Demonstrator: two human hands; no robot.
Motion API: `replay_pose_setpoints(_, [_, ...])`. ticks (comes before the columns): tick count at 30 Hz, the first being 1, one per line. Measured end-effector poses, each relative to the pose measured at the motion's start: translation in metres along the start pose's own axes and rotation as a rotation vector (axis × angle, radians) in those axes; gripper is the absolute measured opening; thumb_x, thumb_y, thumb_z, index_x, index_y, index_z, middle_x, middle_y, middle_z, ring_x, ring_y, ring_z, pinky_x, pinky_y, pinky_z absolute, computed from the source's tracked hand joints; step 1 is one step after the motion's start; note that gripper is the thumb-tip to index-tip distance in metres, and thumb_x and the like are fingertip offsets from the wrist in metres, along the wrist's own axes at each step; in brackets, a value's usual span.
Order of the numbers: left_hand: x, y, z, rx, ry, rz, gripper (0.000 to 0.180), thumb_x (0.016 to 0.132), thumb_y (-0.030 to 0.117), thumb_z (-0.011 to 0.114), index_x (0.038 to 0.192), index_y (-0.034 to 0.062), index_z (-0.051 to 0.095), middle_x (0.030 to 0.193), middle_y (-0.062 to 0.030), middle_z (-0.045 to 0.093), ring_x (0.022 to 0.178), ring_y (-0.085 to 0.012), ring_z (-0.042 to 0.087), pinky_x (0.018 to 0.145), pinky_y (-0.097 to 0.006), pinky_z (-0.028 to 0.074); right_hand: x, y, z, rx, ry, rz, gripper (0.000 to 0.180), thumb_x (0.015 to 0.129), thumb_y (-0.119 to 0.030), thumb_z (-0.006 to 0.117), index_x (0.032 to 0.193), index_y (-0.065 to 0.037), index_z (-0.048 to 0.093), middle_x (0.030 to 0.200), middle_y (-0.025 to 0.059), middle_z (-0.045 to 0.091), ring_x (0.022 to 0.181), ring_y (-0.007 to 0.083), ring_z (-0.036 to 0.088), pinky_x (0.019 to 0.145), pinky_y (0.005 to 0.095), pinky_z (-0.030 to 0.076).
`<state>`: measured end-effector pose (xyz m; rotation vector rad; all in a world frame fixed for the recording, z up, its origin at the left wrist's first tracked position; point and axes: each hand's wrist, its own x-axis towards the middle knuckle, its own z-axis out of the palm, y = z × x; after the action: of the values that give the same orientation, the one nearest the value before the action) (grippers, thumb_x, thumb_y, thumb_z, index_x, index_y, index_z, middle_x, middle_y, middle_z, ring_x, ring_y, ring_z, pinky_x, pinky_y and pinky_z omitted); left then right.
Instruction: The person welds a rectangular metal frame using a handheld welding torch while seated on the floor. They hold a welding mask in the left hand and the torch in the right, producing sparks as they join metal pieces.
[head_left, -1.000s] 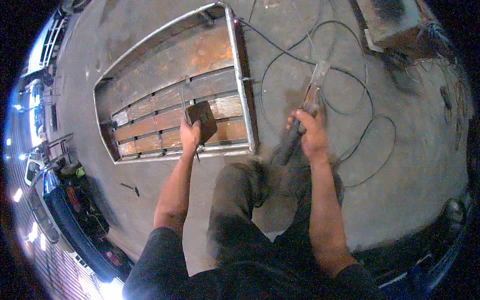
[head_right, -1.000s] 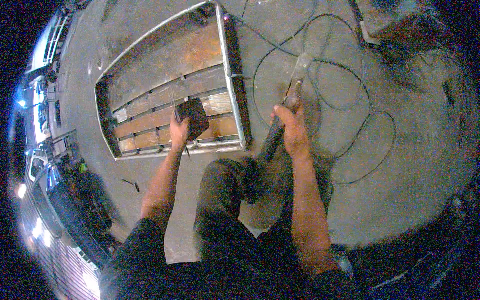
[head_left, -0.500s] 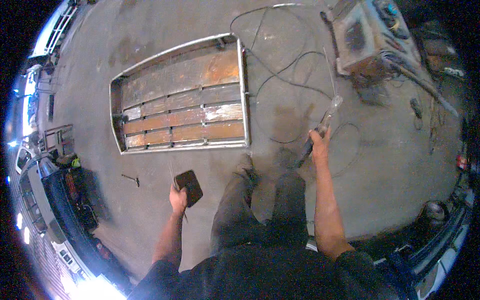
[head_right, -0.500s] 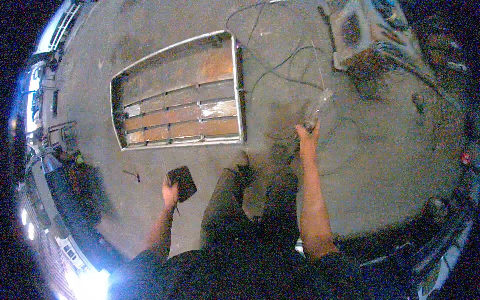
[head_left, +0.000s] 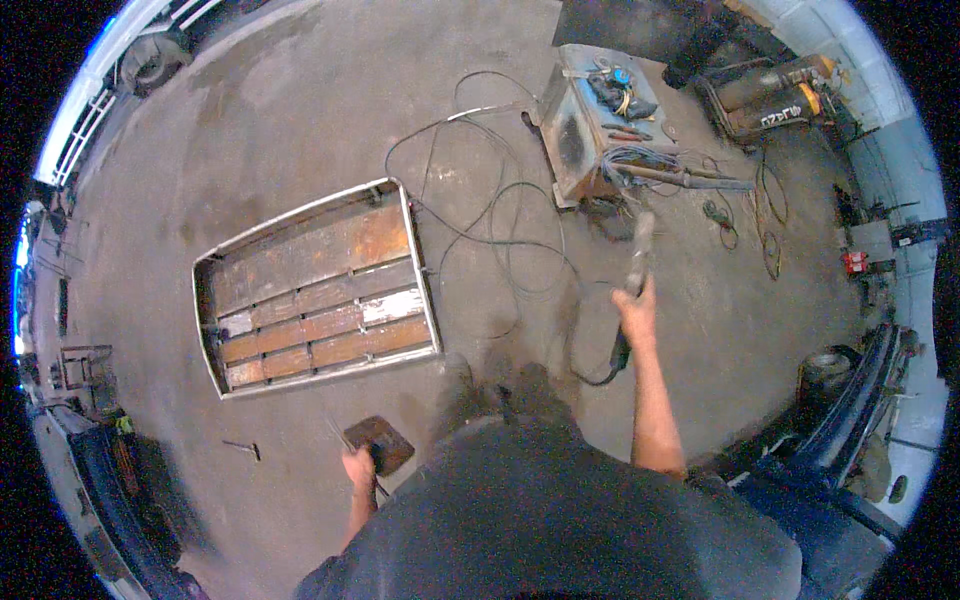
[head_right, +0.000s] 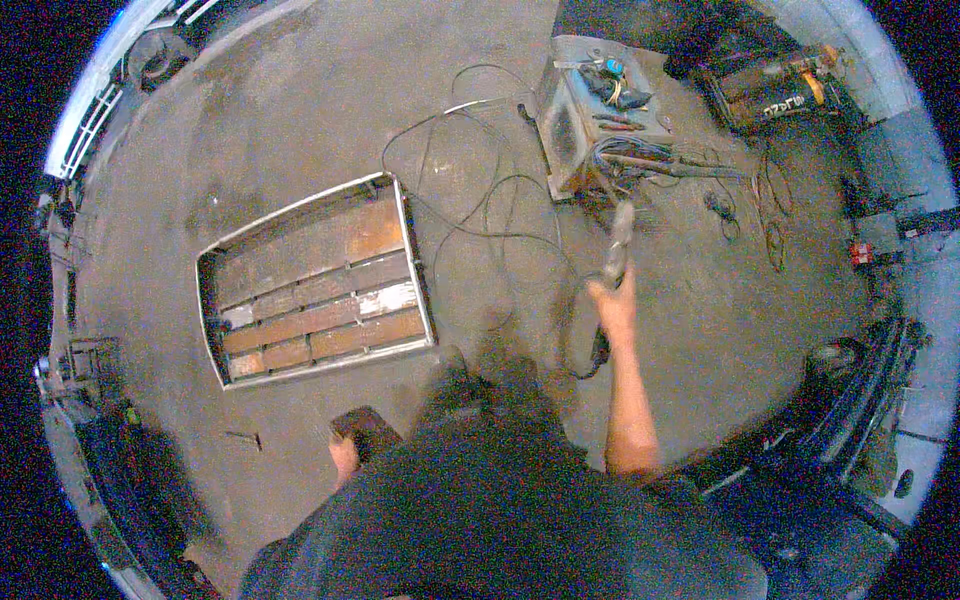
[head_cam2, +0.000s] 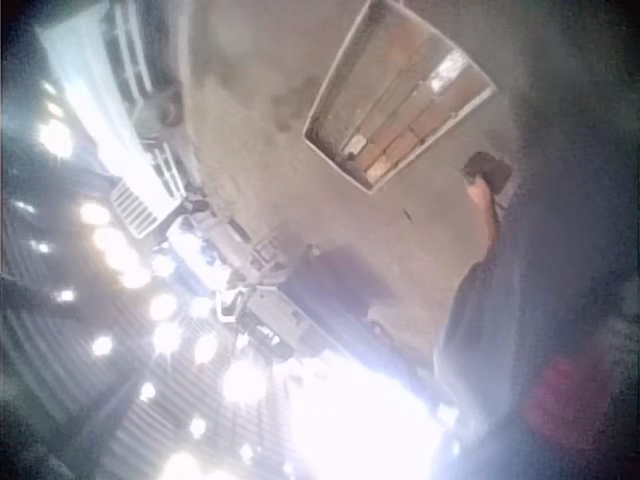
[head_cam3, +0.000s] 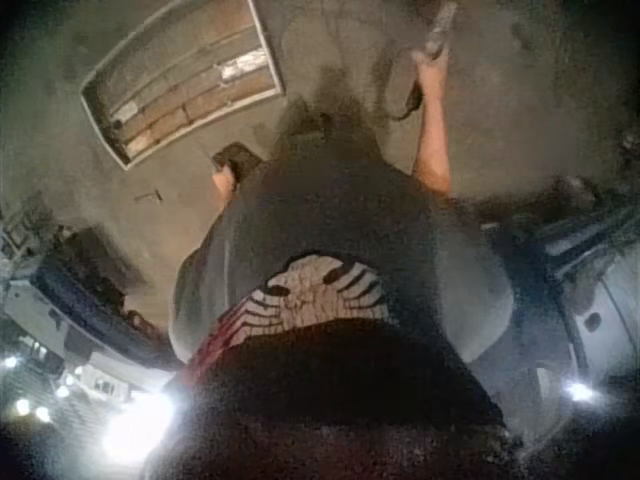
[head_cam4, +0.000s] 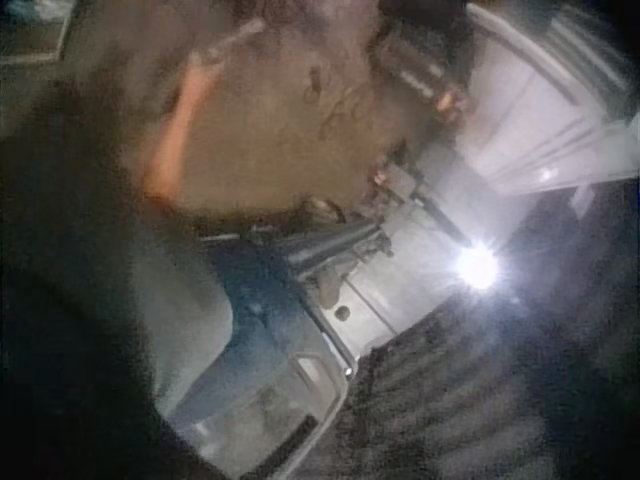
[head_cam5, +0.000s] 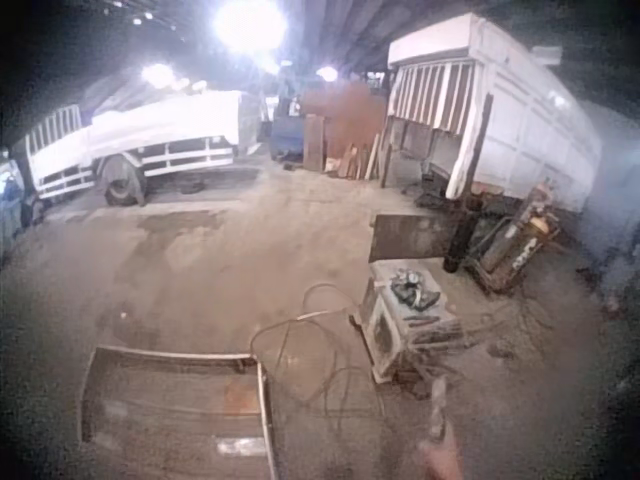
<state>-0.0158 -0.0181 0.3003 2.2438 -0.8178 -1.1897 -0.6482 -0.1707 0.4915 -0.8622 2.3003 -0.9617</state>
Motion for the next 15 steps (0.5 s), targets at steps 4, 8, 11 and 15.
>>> replay_pose_setpoints(4, [-0.007, 0.065, 0.005, 0.053, 0.08, 0.086, 0.038, 0.075, 0.008, 0.063, 0.111, -0.0046, 0.061, 0.101, -0.0151, 0.069, 0.092, -0.0278, 0.065, 0.086, -0.038, 0.049, 0.059, -0.029, -0.055, 0.041, 0.169, -0.146, 0.081, 0.076, -0.03, 0.07, 0.142, 0.005, 0.038, 0.13, 0.0226, 0.055, 0.118, 0.034, 0.054, 0.101, 0.0408, 0.041])
replay_pose_setpoints(8, [-0.001, 0.09, 0.01, -0.045, 0.164, 0.171, 0.037, 0.075, 0.007, 0.063, 0.111, -0.0043, 0.061, 0.103, -0.0154, 0.069, 0.093, -0.0277, 0.065, 0.087, -0.037, 0.049, 0.132, -0.081, -0.092, 0.463, 0.187, -0.083, 0.047, 0.081, -0.031, 0.068, 0.114, -0.003, 0.053, 0.085, 0.007, 0.055, 0.068, 0.0163, 0.053, 0.06, 0.0306, 0.043])
replay_pose_setpoints(11, [0.007, 0.099, 0.022, 0.069, 0.202, 0.105, 0.038, 0.075, 0.006, 0.063, 0.112, -0.004, 0.061, 0.103, -0.0157, 0.069, 0.095, -0.0273, 0.065, 0.087, -0.037, 0.049, 0.194, -0.116, -0.103, 0.776, -0.011, -0.011, 0.038, 0.083, -0.034, 0.067, 0.103, -0.008, 0.051, 0.077, 0.0099, 0.055, 0.063, 0.0226, 0.056, 0.057, 0.0393, 0.049])
replay_pose_setpoints(15, [0.008, 0.115, 0.074, -0.161, 0.206, 0.053, 0.04, 0.074, 0.005, 0.063, 0.114, -0.0042, 0.06, 0.106, -0.0147, 0.068, 0.096, -0.0266, 0.065, 0.088, -0.037, 0.049, 0.283, -0.123, -0.075, 1.102, -0.131, 0.189, 0.041, 0.083, -0.037, 0.065, 0.107, -0.008, 0.048, 0.076, 0.0137, 0.055, 0.063, 0.0291, 0.059, 0.059, 0.0487, 0.051])
